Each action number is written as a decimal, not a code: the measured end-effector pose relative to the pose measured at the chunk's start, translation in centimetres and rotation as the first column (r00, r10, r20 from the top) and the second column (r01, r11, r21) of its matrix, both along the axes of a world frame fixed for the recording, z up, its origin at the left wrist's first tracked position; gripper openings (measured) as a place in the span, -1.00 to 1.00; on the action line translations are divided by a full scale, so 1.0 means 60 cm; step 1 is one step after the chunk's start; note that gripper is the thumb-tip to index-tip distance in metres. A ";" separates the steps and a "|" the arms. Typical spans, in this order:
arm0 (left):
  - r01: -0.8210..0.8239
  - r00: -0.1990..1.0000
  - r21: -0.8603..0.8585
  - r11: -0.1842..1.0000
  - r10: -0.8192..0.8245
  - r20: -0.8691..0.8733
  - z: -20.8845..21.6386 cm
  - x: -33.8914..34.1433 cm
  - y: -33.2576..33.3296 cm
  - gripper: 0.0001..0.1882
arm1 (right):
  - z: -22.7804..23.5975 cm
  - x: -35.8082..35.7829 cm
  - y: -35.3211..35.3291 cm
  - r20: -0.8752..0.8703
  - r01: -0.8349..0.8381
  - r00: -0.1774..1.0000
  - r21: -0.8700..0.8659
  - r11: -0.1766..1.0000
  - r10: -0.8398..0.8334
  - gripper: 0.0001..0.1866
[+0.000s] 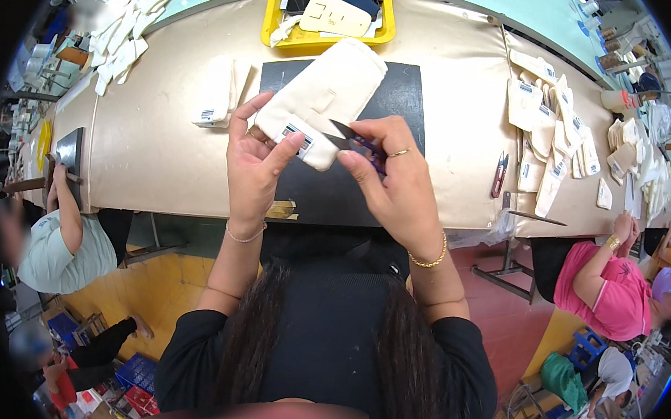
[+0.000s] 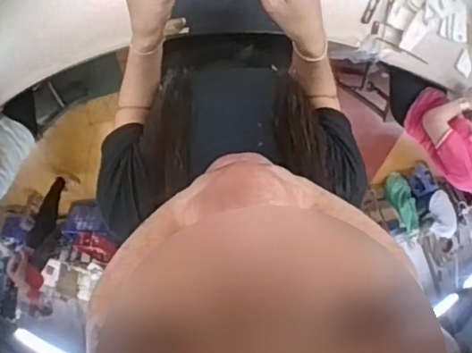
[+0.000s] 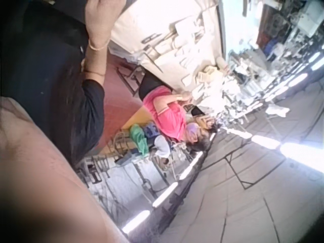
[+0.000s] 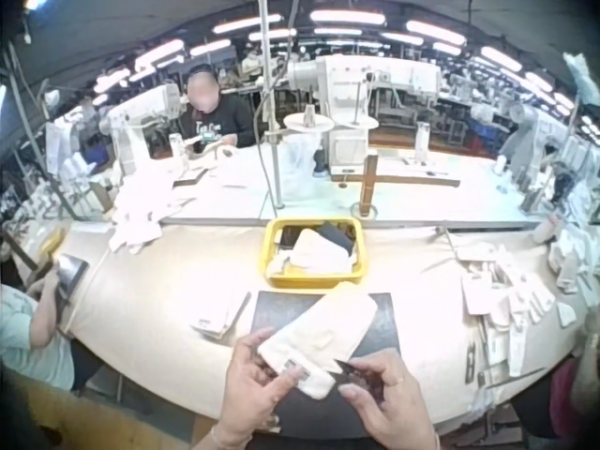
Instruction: The person uses a small knife to trim excess fabric and remove tags from white fabric pieces at a workbench. They handle each piece individually, cutting along edges and peeling off labels before placing the finished items aside.
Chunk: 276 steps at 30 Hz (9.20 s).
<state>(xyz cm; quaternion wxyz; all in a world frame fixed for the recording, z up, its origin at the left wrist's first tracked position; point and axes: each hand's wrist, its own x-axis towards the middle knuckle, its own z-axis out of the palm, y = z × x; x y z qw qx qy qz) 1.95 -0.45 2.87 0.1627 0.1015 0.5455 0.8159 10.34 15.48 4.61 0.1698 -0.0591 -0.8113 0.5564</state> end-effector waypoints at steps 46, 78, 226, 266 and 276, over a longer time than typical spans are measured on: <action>0.098 0.985 -0.152 0.984 -0.118 -0.125 0.063 0.007 -0.026 -0.62 | 0.020 0.005 -0.003 -0.314 0.256 0.922 0.056 0.965 -0.226 -0.78; -0.018 1.000 0.241 0.970 0.019 0.001 0.058 0.045 0.003 -0.56 | 0.018 0.021 -0.036 -0.427 0.267 0.886 0.157 0.951 -0.179 -0.72; -0.012 0.948 -0.132 0.991 -0.031 -0.318 0.035 0.043 0.010 -0.62 | 0.032 0.001 -0.030 -0.323 0.211 0.934 0.148 0.966 -0.154 -0.71; -0.270 0.677 -0.161 0.949 0.068 -0.733 0.045 0.020 -0.017 -0.72 | 0.019 0.008 -0.031 -0.331 0.167 0.931 0.014 0.986 -0.153 -0.70; 0.033 0.967 0.123 0.992 -0.001 -0.253 0.055 0.035 -0.019 -0.59 | 0.021 0.012 -0.031 -0.322 0.208 0.932 0.091 0.974 -0.169 -0.70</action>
